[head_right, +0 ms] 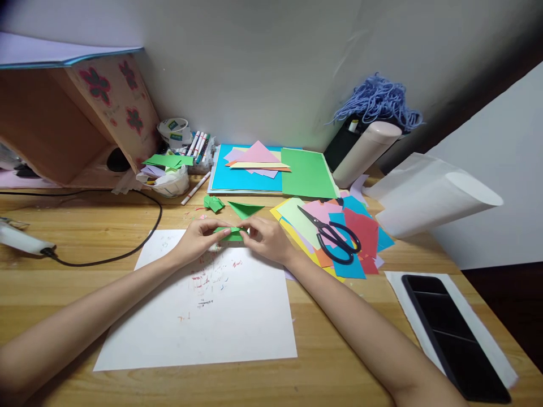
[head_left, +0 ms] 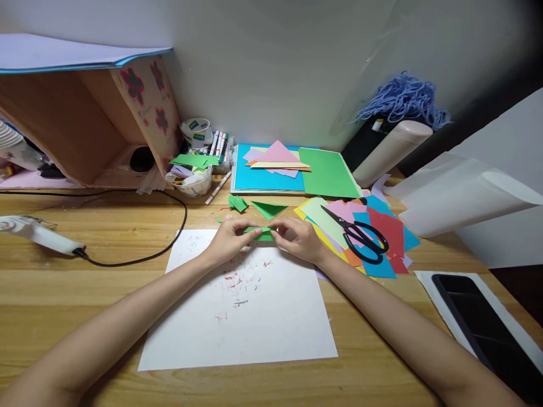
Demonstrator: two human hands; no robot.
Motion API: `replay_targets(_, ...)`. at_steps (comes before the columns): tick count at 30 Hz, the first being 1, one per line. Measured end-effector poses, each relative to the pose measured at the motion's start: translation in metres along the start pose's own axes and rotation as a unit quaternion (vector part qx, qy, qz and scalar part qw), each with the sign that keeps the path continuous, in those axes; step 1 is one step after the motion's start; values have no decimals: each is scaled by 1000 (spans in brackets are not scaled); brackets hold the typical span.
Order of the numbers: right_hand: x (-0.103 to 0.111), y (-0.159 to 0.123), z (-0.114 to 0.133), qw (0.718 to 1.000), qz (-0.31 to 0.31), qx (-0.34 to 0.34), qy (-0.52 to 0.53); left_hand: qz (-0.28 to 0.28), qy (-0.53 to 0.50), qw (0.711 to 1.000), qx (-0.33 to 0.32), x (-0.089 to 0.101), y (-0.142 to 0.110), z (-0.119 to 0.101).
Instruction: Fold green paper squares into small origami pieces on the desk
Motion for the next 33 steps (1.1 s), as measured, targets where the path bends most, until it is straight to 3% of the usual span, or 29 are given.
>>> replay_targets(10, -1, -2, -3, 1000, 5, 8, 0, 4, -14, 1000, 6, -1, 0, 3)
replay_targets(20, -5, -2, 12, 996, -15, 39, -83, 5, 20, 1000, -10, -3, -1, 1)
replay_targets(33, -8, -2, 15, 996, -10, 28, -83, 9, 40, 999, -18, -2, 0, -2)
Point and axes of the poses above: each hand's wrist, its own y-axis towards the middle knuckle, its own x-axis out of the back of the hand, z = x × y, the point moved 9 cm from there along y, towards the middle knuckle, and after that the axes turned 14 degrees about y, right-handed, at the moved point
